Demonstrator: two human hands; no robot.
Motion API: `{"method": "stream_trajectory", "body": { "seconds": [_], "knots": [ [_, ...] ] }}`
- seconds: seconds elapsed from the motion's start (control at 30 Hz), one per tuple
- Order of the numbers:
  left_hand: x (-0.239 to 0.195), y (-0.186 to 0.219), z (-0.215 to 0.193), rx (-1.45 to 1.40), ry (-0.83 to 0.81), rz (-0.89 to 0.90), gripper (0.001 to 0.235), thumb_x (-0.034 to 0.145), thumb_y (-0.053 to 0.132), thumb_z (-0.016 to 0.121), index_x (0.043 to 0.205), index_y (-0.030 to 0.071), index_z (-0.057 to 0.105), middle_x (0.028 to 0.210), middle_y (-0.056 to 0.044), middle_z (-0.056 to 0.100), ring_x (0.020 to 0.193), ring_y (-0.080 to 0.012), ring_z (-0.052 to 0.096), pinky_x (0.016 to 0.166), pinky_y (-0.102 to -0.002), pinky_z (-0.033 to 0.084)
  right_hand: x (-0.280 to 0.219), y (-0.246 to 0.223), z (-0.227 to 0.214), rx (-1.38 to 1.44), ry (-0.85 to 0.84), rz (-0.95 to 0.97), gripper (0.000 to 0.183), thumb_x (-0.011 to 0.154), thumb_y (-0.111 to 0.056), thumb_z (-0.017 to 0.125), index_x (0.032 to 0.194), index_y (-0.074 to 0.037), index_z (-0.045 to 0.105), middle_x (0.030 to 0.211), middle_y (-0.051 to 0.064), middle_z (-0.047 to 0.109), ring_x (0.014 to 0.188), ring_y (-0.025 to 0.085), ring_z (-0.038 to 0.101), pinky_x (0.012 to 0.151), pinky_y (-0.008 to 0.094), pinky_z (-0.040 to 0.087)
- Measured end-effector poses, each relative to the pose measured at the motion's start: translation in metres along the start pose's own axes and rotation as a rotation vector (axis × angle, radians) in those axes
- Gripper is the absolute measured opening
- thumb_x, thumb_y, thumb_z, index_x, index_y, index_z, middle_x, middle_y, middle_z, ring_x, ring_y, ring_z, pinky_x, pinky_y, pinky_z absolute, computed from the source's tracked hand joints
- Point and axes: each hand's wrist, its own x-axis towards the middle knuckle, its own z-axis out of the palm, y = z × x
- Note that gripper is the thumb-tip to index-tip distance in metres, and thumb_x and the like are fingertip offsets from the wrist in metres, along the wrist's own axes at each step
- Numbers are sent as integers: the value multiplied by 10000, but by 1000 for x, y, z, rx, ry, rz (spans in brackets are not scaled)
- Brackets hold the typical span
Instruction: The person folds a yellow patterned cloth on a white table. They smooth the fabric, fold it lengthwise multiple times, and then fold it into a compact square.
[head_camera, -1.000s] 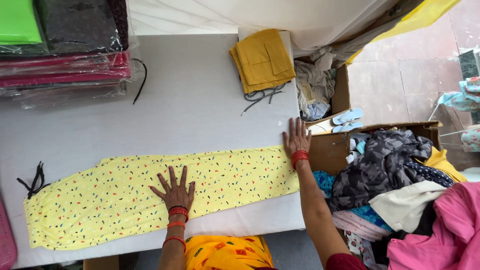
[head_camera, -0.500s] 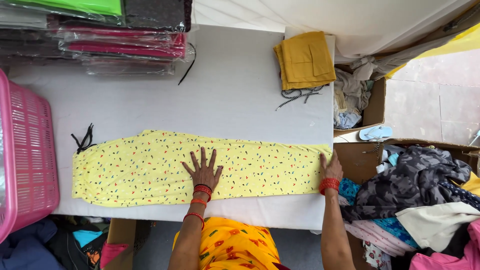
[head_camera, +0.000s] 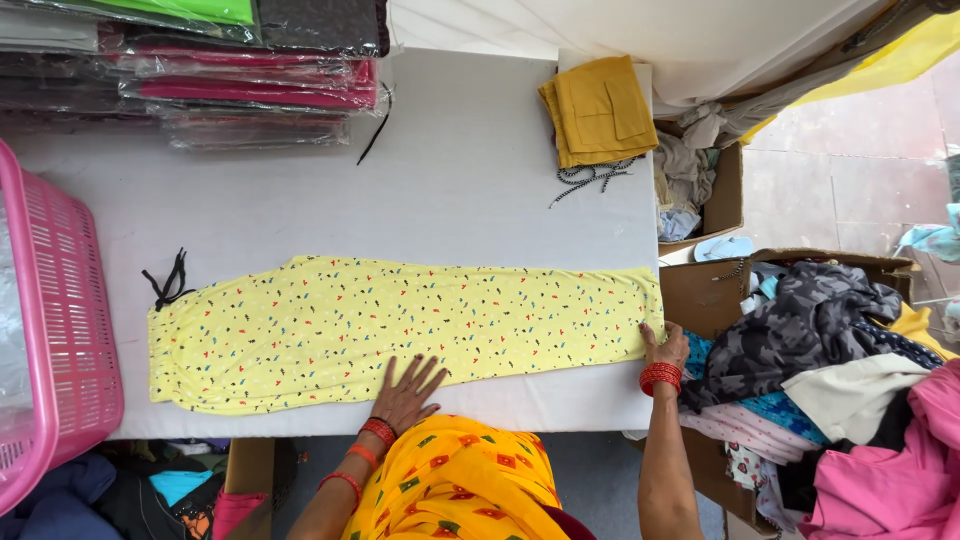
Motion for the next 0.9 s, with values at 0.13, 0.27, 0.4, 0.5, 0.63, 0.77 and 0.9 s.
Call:
{"method": "stream_trajectory", "body": {
  "seconds": [0.13,0.27,0.4,0.5,0.63,0.77,0.9],
  "knots": [
    [-32,-32,-19,46,222,-208,722,923,602,386,1569,344,191,1654,-13,147,1506,-249,143,1186,-661,4,1,8,2,-38,13,21,654,816,-504,857,1204,-14,663,1163,222,674,1112,387,629,977,501,516],
    [-88,-64,-42,169,35,-596,727,959,624,365,1609,354,181,1698,-55,131,1550,-261,137,1214,-632,7,1,20,7,-93,54,35,732,754,-551,893,1191,-18,648,1165,253,663,1113,424,611,942,532,500],
    [-166,-117,-12,18,407,-1389,744,1017,536,524,1636,189,300,1663,-251,241,1509,-431,267,1176,-675,168,3,18,3,-63,-11,165,844,722,-589,896,1240,6,594,1160,259,687,1059,421,653,902,536,524],
    [-192,-163,-1,-347,743,-1644,751,1024,448,633,1568,7,362,1554,-341,312,1343,-505,391,1083,-637,361,22,52,20,33,-44,232,806,730,-542,917,1218,20,606,1091,240,717,970,369,693,861,485,549],
    [-178,-188,-39,-487,738,-1807,633,953,358,764,1362,-52,509,1456,-309,401,1264,-462,472,1031,-580,459,28,50,23,301,-93,313,685,801,-471,894,1183,34,633,1026,181,734,876,292,710,768,417,571],
    [-180,-234,-1,-972,965,-1789,430,893,182,845,1104,-89,587,1286,-271,605,1097,-346,621,864,-472,512,24,46,21,682,-123,457,532,866,-309,860,1205,-18,571,1033,127,714,843,236,698,678,390,580],
    [-177,-252,3,-1275,1317,-1642,532,830,40,836,1152,-31,419,1242,-216,587,1052,-260,648,861,-354,578,2,19,10,977,-68,486,560,857,-128,826,1263,-132,439,1111,131,679,889,236,702,666,411,596]
  ]
}}
